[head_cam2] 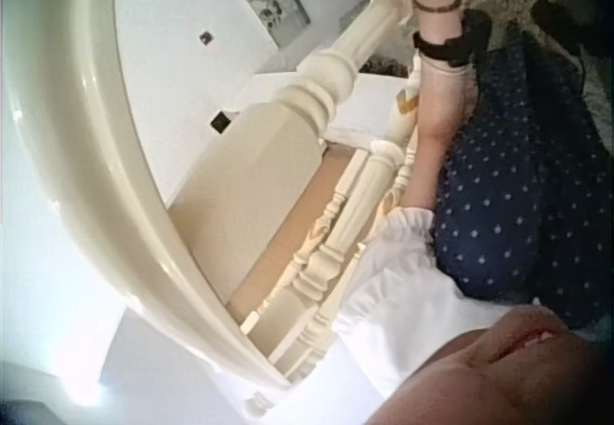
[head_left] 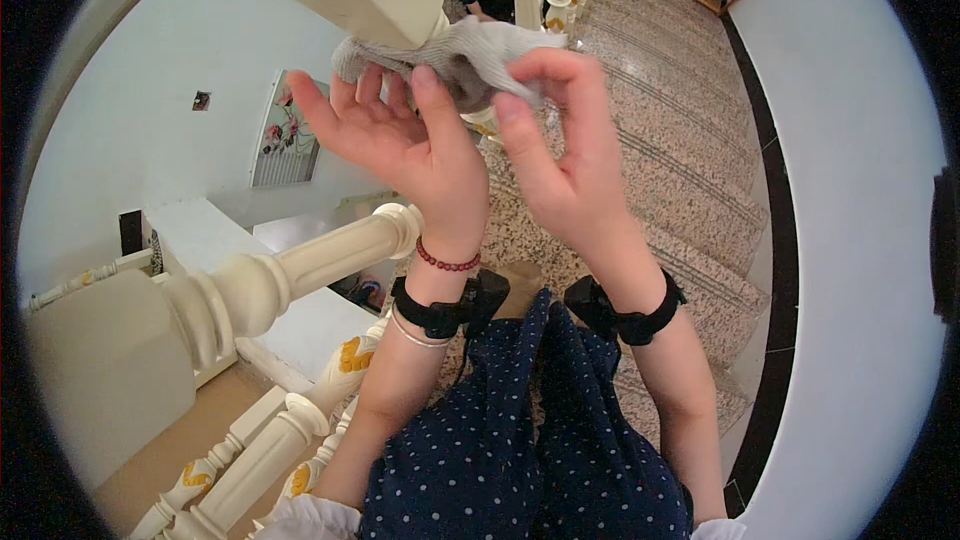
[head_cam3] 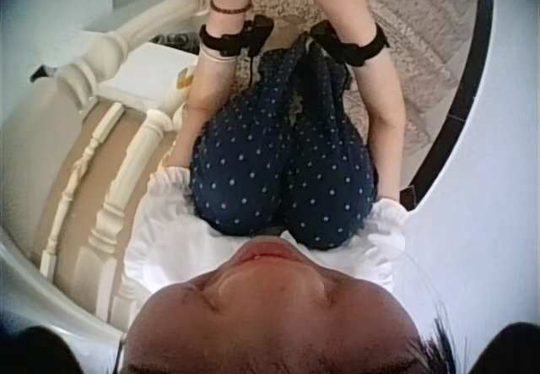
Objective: The person cleans a staircase balustrade and the steps with a white cloth. They wipe individual balusters and then rub the cloth over the surface of the marble steps.
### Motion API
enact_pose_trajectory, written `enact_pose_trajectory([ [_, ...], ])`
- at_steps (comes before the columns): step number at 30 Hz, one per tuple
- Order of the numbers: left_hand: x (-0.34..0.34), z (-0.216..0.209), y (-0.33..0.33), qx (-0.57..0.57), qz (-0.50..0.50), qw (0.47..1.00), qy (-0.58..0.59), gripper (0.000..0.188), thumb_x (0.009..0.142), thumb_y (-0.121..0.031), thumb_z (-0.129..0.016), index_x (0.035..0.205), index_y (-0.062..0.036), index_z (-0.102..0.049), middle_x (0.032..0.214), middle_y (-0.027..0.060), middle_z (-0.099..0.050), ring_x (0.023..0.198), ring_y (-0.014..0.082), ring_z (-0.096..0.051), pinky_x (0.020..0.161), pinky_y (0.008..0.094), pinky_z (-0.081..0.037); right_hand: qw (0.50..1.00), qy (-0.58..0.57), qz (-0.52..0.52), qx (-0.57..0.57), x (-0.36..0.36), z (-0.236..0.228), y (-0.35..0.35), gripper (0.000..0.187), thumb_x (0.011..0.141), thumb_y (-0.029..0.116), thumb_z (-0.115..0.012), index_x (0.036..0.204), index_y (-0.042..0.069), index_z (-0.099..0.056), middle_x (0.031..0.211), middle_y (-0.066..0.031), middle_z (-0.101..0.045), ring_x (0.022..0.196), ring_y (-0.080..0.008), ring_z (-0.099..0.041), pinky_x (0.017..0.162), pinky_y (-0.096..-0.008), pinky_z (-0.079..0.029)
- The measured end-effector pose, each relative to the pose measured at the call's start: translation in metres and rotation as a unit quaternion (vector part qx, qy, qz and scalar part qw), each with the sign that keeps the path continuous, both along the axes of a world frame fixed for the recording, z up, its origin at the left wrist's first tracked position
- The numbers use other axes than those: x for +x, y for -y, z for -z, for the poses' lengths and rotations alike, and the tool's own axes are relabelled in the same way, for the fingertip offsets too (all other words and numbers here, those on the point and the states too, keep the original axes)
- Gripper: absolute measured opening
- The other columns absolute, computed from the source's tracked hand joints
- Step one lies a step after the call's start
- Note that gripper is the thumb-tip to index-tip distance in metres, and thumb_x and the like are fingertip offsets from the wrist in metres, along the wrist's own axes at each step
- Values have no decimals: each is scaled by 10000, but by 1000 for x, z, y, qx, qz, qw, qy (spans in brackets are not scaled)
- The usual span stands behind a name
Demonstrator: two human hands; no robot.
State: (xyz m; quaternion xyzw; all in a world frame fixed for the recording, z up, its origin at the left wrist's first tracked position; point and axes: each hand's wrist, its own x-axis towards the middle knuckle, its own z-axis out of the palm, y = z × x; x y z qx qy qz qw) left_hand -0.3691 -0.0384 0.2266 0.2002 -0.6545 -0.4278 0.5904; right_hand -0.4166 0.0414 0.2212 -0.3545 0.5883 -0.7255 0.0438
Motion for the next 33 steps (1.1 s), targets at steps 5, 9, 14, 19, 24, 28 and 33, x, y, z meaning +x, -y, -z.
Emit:
enact_pose_trajectory([
  [5, -7, 14, 14, 60, 119, 991, 4, 658, 908, -76, -493, 1393, -17, -52, 1292, 196, -327, 1131, 241, -405, 984, 368, -319, 999, -34, -33, -1, 2, 3, 10, 274, 865, 94, -538, 1102, -4, -443, 1031, -165, -537, 950, -303, -556, 833, -347, -438],
  [9, -12, 15, 16, 34, 90, 994, 45, 613, 918, -89, -475, 1372, -20, -69, 1258, 187, -353, 1113, 228, -411, 964, 340, -324, 995, -83, -37, 27, -5, 5, 12, 294, 881, 124, -517, 1126, -7, -419, 1041, -179, -535, 953, -310, -554, 838, -354, -436],
  [14, -11, 15, 16, 98, 123, 987, 11, 515, 910, -54, -449, 1312, -36, -128, 1211, 143, -388, 1060, 192, -426, 932, 319, -336, 985, 88, -146, 40, -6, 0, 17, 315, 904, 208, -489, 1118, -13, -423, 1042, -190, -544, 961, -332, -550, 838, -371, -431],
  [19, -9, 9, 20, 142, 130, 981, -17, 429, 912, -61, -432, 1268, -47, -192, 1190, 127, -417, 1042, 174, -436, 919, 305, -349, 995, -13, -92, 45, 1, 5, 11, 318, 891, 216, -517, 1110, -3, -445, 1034, -194, -557, 952, -351, -542, 826, -377, -429],
  [24, -3, 4, 29, 148, 75, 984, 57, 346, 948, -126, -391, 1251, -57, -238, 1176, 111, -441, 1012, 152, -447, 899, 277, -362, 995, -45, -69, 48, 16, 13, 6, 289, 880, 212, -525, 1097, 29, -475, 962, -174, -571, 880, -346, -537, 786, -391, -419],
  [28, -4, 9, 34, 238, 144, 960, -18, 386, 959, -165, -396, 1288, -57, -227, 1185, 98, -441, 1003, 142, -468, 881, 264, -381, 988, -67, -91, 106, 14, 16, 1, 252, 876, 203, -523, 1077, 52, -497, 898, -145, -564, 822, -329, -520, 738, -395, -403],
  [33, -5, 15, 36, 257, 169, 952, -13, 423, 955, -161, -401, 1315, -50, -209, 1220, 96, -421, 1072, 143, -456, 920, 278, -372, 987, -129, -6, 97, 11, 25, 5, 235, 874, 182, -521, 1059, 39, -504, 928, -149, -561, 851, -329, -516, 753, -393, -406],
])
